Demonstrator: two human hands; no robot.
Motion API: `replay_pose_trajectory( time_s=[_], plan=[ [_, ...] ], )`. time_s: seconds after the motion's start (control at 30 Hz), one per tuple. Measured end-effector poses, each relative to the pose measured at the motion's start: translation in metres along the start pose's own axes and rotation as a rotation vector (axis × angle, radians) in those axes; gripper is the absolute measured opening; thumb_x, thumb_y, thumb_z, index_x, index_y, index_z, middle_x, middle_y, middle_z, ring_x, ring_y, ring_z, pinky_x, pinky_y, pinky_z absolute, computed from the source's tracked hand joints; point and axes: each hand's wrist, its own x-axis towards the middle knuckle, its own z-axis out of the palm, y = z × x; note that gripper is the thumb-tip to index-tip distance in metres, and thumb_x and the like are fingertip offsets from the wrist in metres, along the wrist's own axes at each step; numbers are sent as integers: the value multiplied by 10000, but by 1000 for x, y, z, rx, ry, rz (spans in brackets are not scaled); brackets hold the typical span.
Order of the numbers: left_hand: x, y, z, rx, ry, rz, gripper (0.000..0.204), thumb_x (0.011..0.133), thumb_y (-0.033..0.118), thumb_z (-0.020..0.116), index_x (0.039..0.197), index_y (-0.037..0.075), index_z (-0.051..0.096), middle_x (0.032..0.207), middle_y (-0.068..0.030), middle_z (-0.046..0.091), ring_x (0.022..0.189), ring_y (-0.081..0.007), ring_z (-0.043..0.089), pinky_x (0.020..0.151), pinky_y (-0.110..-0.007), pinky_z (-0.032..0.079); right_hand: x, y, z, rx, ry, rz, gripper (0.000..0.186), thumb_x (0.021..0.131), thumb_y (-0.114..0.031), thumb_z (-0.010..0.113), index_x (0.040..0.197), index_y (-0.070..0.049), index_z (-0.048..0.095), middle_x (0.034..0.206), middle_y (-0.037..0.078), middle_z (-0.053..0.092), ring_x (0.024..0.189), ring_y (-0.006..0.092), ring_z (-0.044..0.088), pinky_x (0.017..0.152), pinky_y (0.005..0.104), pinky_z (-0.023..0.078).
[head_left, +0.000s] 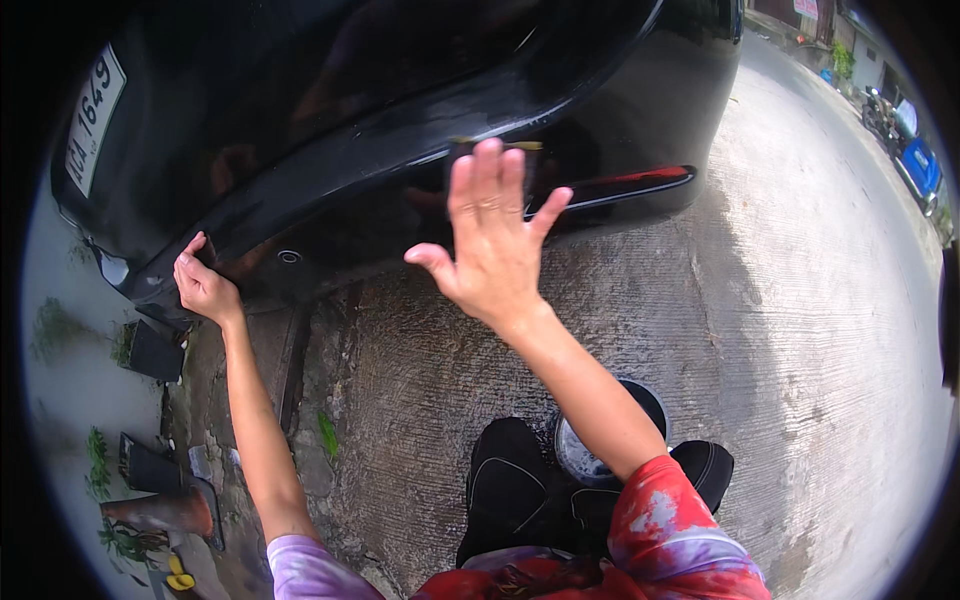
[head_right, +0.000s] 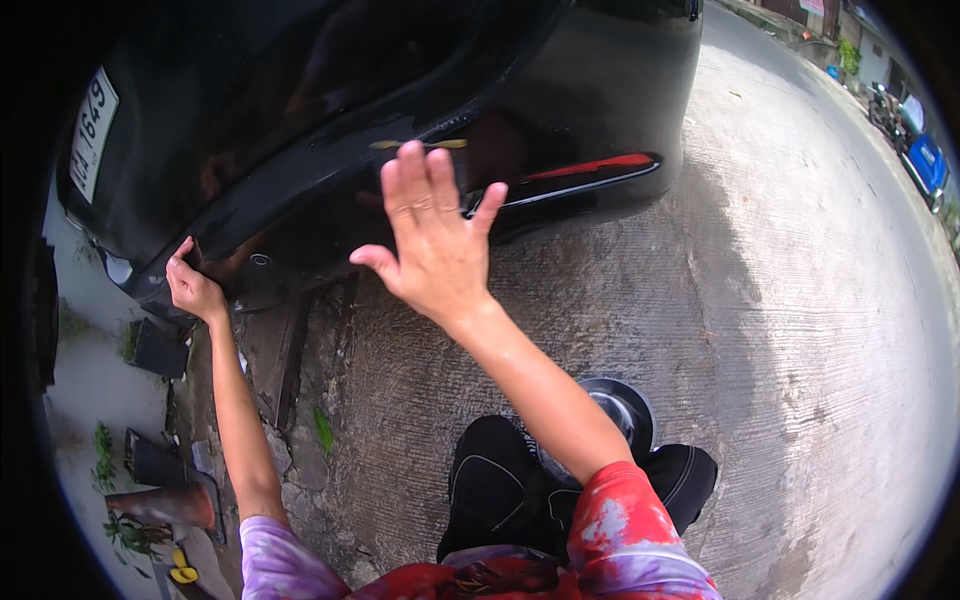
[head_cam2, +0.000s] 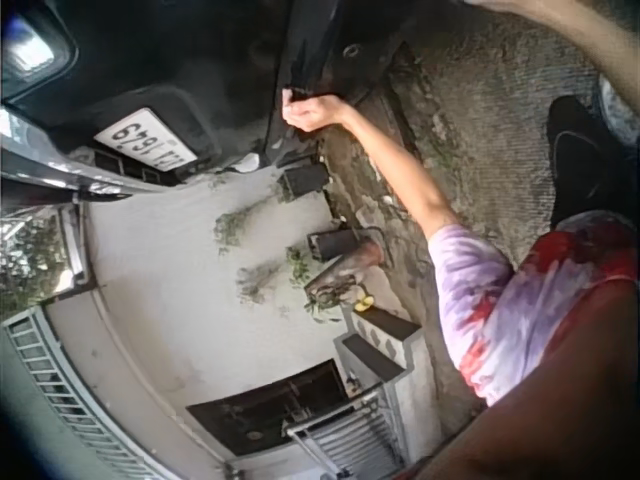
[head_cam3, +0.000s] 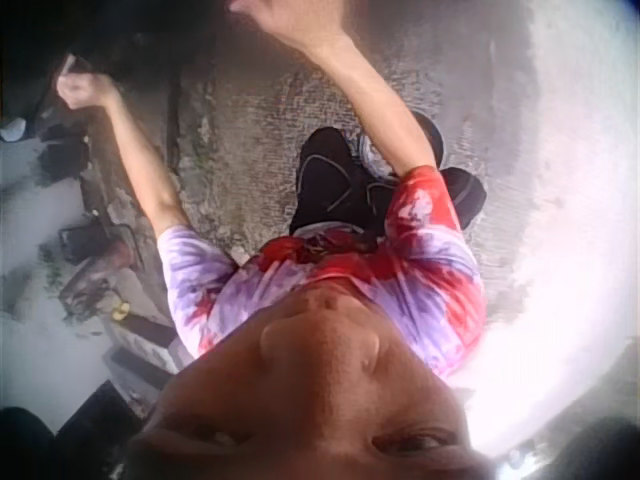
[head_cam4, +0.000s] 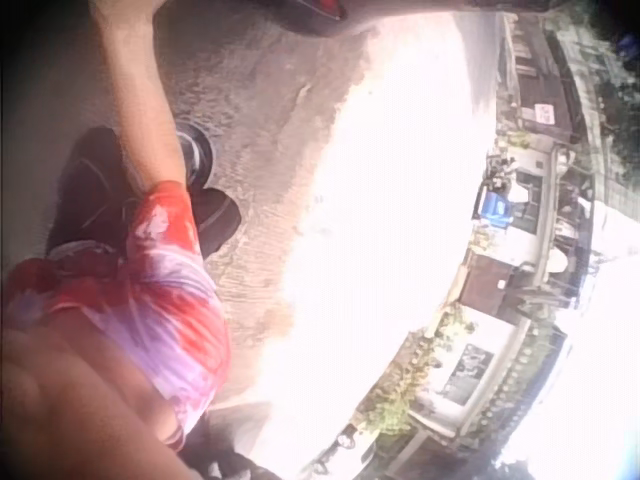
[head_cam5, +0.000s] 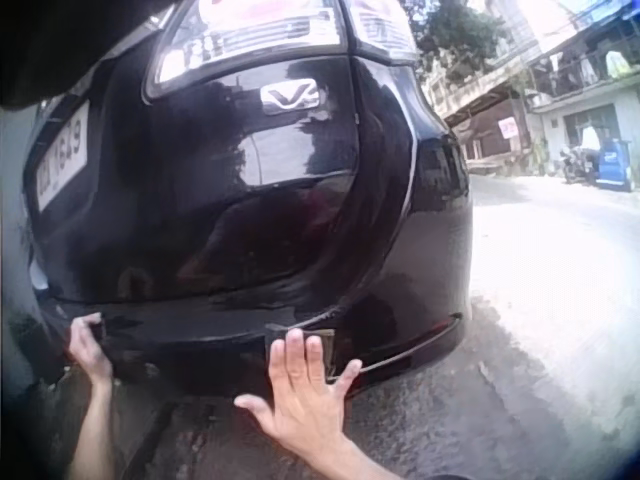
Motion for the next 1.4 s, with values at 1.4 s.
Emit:
replay_pose_trajectory(
  time_s=[1.4],
  plan=[
    [-5,-1,17,-36,42,22,424,1060,203,392,936,22,754,981,-73,766,938,-247,696,870,-365,517,-92,85,24,75,-96,-220,799,931,-630,531,1562,-149,439,1671,16,327,1577,205,201,1190,688,-131]
  ],
)
